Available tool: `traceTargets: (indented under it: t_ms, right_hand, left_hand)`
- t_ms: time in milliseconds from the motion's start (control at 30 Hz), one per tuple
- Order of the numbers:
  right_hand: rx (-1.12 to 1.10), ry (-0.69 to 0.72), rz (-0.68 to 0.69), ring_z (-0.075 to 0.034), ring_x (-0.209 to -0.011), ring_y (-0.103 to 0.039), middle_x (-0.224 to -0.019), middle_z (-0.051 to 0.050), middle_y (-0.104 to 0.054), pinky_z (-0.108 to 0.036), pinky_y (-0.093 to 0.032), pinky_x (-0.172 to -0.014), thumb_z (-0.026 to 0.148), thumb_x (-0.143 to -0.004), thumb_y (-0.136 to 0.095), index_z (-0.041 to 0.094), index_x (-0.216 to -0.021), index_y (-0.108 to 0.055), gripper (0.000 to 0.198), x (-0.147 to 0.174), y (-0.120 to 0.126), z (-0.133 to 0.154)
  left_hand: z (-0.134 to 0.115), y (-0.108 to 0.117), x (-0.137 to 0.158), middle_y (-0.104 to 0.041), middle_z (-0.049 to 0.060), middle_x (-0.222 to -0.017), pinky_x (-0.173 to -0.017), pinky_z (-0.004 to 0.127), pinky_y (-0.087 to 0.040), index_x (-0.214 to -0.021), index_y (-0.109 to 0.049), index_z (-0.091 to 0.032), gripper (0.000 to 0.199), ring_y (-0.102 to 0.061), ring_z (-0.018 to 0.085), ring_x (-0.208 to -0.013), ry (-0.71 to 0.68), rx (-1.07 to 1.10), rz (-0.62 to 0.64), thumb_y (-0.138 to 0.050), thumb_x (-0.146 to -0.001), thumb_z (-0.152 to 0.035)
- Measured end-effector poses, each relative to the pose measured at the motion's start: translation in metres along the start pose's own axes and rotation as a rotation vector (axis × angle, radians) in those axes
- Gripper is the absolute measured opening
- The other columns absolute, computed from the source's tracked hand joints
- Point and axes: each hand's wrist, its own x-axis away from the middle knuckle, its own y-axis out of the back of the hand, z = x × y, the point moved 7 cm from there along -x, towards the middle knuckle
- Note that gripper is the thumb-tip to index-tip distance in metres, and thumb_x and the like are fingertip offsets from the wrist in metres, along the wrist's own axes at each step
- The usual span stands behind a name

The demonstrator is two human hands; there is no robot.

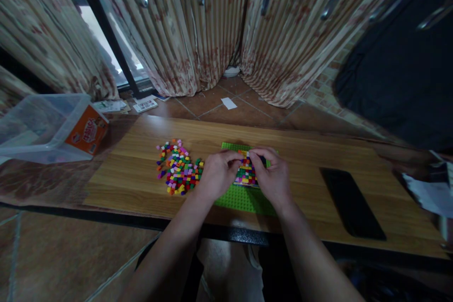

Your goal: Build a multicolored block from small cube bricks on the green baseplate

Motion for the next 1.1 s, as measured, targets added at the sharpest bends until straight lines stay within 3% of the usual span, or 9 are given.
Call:
traceTargets:
  t_ms: [467,1100]
  right_hand:
    - [0.038,-0.047,0.039,-0.024,-0.105,-0.061,-0.104,-0.008,-0.068,-0.043,-0.046,-0.096,0.034,-0.084,-0.062,0.024,-0.093,-0.071,0.015,0.001,-0.006,-0.009]
    - [0.025,-0.274,0.128,-0.023,-0.087,-0.066,-0.097,-0.006,-0.073,-0.039,-0.050,-0.082,0.040,-0.077,-0.064,0.023,-0.098,-0.073,0.028,-0.001,-0.017,-0.026]
  left_hand:
    - [0.004,-0.003,-0.004,-0.073,0.004,-0.086,-0.075,0.029,-0.052,-0.090,-0.072,-0.020,0.016,-0.069,0.018,-0.079,0.040,-0.050,-0.051,-0.062,-0.080,-0.012]
    - [0.013,0.002,0.001,-0.073,0.005,-0.088,-0.079,0.031,-0.054,-0.091,-0.070,-0.018,0.019,-0.069,0.018,-0.080,0.120,0.130,-0.067,-0.061,-0.078,-0.007]
